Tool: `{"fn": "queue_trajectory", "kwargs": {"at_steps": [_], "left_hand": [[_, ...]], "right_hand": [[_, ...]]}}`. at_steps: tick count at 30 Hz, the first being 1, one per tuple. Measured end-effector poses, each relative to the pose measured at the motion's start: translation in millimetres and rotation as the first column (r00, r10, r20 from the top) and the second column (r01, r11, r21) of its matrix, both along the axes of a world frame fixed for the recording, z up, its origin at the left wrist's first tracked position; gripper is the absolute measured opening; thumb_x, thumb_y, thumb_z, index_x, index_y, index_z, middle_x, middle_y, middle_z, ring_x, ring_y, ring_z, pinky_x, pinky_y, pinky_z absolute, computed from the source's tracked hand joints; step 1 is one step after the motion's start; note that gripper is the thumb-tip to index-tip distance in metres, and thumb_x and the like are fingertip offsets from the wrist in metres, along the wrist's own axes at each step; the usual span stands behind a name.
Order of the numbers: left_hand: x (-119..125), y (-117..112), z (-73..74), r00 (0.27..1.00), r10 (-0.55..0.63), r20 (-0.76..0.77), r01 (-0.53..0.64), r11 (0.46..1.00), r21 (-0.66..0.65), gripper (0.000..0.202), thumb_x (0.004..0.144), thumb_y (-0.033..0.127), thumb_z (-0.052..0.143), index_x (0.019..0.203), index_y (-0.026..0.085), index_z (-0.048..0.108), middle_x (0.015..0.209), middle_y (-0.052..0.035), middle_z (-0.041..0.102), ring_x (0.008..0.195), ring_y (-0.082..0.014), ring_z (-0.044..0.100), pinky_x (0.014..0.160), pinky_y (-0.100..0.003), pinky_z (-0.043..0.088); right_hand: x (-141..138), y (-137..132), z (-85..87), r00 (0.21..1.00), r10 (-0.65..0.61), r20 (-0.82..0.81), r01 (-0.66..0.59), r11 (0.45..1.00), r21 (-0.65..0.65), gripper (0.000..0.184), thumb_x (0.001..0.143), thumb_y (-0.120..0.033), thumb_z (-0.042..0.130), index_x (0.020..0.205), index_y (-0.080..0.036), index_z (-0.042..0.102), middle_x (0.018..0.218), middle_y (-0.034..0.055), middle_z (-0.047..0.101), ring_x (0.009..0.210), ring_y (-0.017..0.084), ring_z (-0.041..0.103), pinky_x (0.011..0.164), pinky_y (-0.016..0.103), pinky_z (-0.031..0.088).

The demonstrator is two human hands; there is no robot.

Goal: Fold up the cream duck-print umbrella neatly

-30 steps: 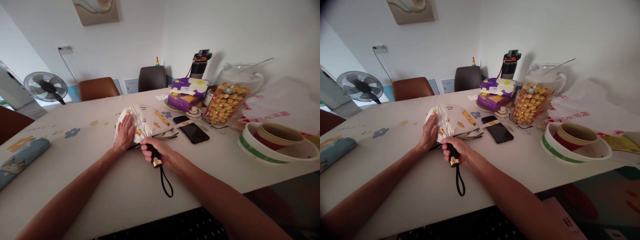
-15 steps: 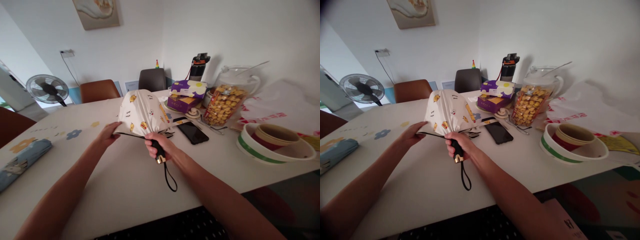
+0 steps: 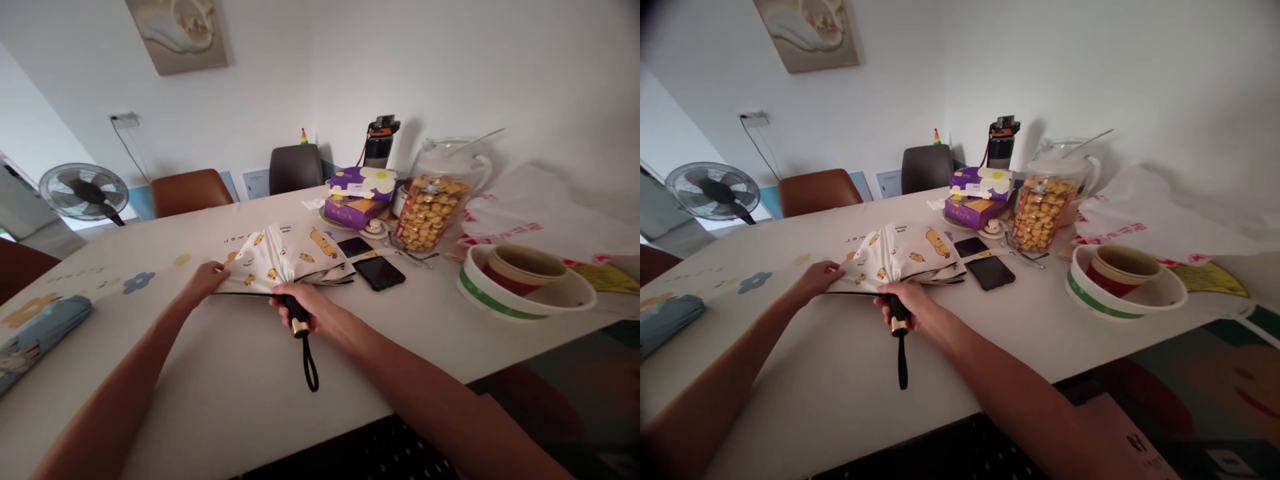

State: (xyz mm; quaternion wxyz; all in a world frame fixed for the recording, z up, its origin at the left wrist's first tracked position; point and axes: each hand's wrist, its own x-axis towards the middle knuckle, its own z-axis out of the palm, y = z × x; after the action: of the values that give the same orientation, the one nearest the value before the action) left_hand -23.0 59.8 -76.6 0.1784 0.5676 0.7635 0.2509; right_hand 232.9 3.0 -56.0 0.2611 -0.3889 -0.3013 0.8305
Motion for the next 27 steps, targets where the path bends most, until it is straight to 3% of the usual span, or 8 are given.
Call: {"fn": "queue_trajectory", "kwargs": {"at_steps": [3, 6, 8, 11, 15, 19, 23, 27], "left_hand": [[-0.6, 0.0, -4.5, 0.990, 0.017, -0.143, -0.014, 1.000, 0.024, 0.035, 0.068, 0.038, 0.057, 0.097, 0.019, 0.062, 0.083, -0.0059, 0.064, 0.077, -0.0233, 0.057, 0.067, -0.031, 0.040], [14.6, -3.5, 4.0, 0.984, 0.042, -0.176, 0.001, 0.971, 0.240, 0.032, 0.073, 0.034, 0.053, 0.102, 0.022, 0.060, 0.089, -0.0065, 0.064, 0.080, -0.0231, 0.058, 0.069, -0.032, 0.041], [35.0, -5.7, 17.0, 0.989, -0.022, -0.144, 0.077, 0.918, 0.388, 0.028, 0.076, 0.031, 0.049, 0.101, 0.021, 0.060, 0.093, -0.0067, 0.064, 0.080, -0.0211, 0.058, 0.071, -0.031, 0.043], [77.7, -3.5, 38.8, 0.964, -0.229, -0.134, 0.265, 0.833, 0.486, 0.026, 0.079, 0.029, 0.046, 0.099, 0.021, 0.062, 0.098, -0.0063, 0.064, 0.085, -0.0196, 0.059, 0.077, -0.030, 0.045], [139.4, 15.3, 54.4, 0.778, -0.548, -0.308, 0.628, 0.692, 0.355, 0.031, 0.079, 0.019, 0.043, 0.102, 0.021, 0.064, 0.111, -0.0071, 0.062, 0.108, -0.0216, 0.052, 0.094, -0.033, 0.038], [183.3, 38.8, 50.4, 0.555, -0.721, -0.415, 0.818, 0.563, 0.116, 0.048, 0.072, 0.005, 0.039, 0.110, 0.023, 0.061, 0.121, -0.0065, 0.058, 0.116, -0.0239, 0.047, 0.103, -0.044, 0.027], [199.7, 50.2, 46.2, 0.460, -0.724, -0.514, 0.833, 0.553, -0.034, 0.041, 0.067, 0.006, 0.047, 0.100, 0.024, 0.066, 0.106, -0.0082, 0.064, 0.109, -0.0282, 0.050, 0.104, -0.058, 0.010], [194.8, 52.8, 53.5, 0.445, -0.636, -0.630, 0.818, 0.575, -0.002, 0.030, 0.070, 0.012, 0.047, 0.085, 0.024, 0.070, 0.087, -0.0075, 0.063, 0.096, -0.0261, 0.052, 0.102, -0.053, 0.017]], "right_hand": [[-0.3, -1.7, 1.0, 0.999, 0.035, 0.039, -0.035, 0.999, -0.001, 0.019, 0.084, -0.021, 0.051, 0.067, -0.015, 0.046, 0.047, -0.0029, 0.049, 0.034, 0.008, 0.044, 0.033, 0.018, 0.039], [-2.3, -2.1, 0.1, 0.993, 0.066, 0.093, -0.066, 0.998, -0.005, 0.026, 0.083, -0.025, 0.053, 0.061, -0.016, 0.043, 0.042, -0.0043, 0.044, 0.032, 0.008, 0.044, 0.031, 0.018, 0.038], [-4.7, -1.3, -1.9, 0.991, 0.082, 0.103, -0.081, 0.997, -0.009, 0.027, 0.083, -0.025, 0.054, 0.060, -0.016, 0.043, 0.041, -0.0038, 0.045, 0.032, 0.009, 0.045, 0.031, 0.019, 0.039], [-7.9, 0.6, -5.9, 0.992, 0.083, 0.092, -0.082, 0.997, -0.013, 0.025, 0.080, -0.021, 0.057, 0.059, -0.016, 0.044, 0.041, -0.0035, 0.046, 0.033, 0.010, 0.046, 0.034, 0.021, 0.043], [-8.6, 1.8, -10.1, 0.994, 0.052, 0.092, -0.053, 0.999, 0.006, 0.024, 0.077, -0.020, 0.059, 0.058, -0.016, 0.046, 0.042, -0.0028, 0.047, 0.033, 0.010, 0.046, 0.033, 0.022, 0.043], [-7.7, 1.4, -11.5, 0.998, 0.044, 0.035, -0.046, 0.998, 0.043, 0.025, 0.076, -0.016, 0.059, 0.055, -0.015, 0.046, 0.043, -0.0026, 0.048, 0.033, 0.010, 0.046, 0.032, 0.022, 0.043], [-8.1, -0.5, -9.2, 0.998, 0.033, 0.045, -0.036, 0.998, 0.049, 0.025, 0.076, -0.015, 0.059, 0.055, -0.015, 0.045, 0.042, -0.0035, 0.046, 0.032, 0.009, 0.045, 0.032, 0.022, 0.043], [-7.9, -2.5, -7.5, 0.998, 0.041, 0.047, -0.043, 0.998, 0.043, 0.025, 0.075, -0.015, 0.061, 0.055, -0.015, 0.045, 0.042, -0.0036, 0.046, 0.032, 0.009, 0.045, 0.032, 0.022, 0.043]]}}
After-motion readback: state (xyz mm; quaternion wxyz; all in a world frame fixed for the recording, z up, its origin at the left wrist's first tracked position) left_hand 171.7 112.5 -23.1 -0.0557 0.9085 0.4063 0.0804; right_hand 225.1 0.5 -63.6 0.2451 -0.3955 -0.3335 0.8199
